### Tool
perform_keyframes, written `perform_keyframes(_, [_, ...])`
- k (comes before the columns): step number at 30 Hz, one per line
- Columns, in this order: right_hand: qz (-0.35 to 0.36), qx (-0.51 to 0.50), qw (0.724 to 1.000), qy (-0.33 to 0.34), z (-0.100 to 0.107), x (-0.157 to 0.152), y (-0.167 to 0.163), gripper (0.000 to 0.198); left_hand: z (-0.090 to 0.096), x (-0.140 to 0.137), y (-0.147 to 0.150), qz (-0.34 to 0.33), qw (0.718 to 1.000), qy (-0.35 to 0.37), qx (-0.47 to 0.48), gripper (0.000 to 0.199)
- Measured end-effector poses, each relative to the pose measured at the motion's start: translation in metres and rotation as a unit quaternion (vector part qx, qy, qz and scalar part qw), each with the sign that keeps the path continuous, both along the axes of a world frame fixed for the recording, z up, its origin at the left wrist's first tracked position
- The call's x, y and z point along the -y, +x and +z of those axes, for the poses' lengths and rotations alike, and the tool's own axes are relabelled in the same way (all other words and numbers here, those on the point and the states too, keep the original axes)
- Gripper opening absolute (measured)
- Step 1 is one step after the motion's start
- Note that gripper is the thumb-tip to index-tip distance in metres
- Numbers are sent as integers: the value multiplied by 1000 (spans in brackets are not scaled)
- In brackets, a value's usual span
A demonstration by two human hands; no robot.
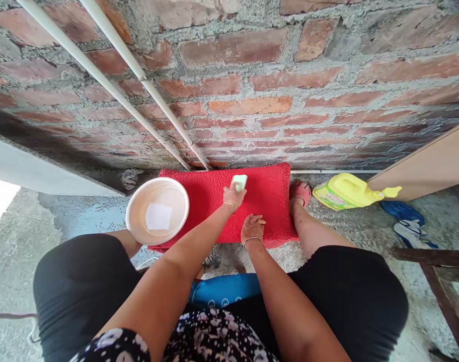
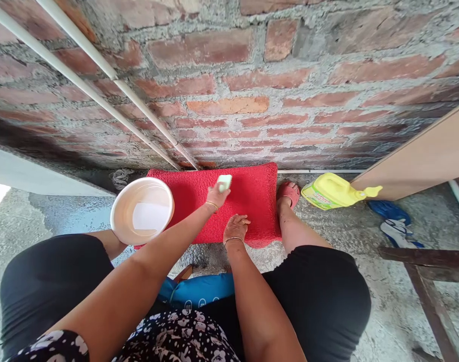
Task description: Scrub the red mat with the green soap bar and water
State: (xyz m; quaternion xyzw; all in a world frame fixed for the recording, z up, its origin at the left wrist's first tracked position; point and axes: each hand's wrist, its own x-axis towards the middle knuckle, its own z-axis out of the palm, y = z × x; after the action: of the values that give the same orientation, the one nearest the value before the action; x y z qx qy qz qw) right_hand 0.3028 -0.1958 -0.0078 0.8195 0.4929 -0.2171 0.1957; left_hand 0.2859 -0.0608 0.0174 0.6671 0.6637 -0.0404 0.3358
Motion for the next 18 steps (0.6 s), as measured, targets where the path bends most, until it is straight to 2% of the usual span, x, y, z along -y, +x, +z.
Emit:
perform_keyframes(3, [-2, -10, 1000, 5, -3, 1, 0, 54, 4, -31, -6, 157, 987, 1, -43, 57])
perform_keyframes(5, [-5, -16, 1000, 8, -5, 0, 0, 54, 4, -35, -1, 190, 980, -10, -55, 58])
perform_keyframes(7, [-4, -14, 1000, 9, -6, 0, 0, 54, 1, -23, 9, 138, 990, -10, -38, 56])
perform_keyframes(9, [0, -7, 1000, 7, -6, 1, 0, 54, -2, -5, 21, -34, 999, -12, 15, 57])
perform_keyframes(10, [3, -4, 1000, 5, -5, 1, 0, 55, -4, 4, 26, -120, 992, -16, 44, 57])
perform_keyframes(11, [6, -1, 1000, 4, -5, 2, 1, 56, -5, 9, 28, -181, 981, -14, 68, 57])
perform_keyframes(12, [10, -1, 1000, 3, -5, 2, 1, 59, -5, 12, 29, -201, 976, -7, 84, 57])
perform_keyframes(13, [13, -1, 1000, 3, -5, 3, 1, 62, -5, 10, 27, -180, 980, 6, 89, 56])
perform_keyframes(14, [15, -2, 1000, 3, -5, 3, 1, 65, -4, 5, 23, -122, 989, 20, 82, 55])
perform_keyframes(16, [18, -1, 1000, 3, -6, 4, 1, 68, -1, -14, 11, 34, 998, 37, 44, 54])
perform_keyframes(18, [18, 0, 1000, 3, -7, 4, 1, 67, 3, -36, 0, 153, 988, 25, 0, 56])
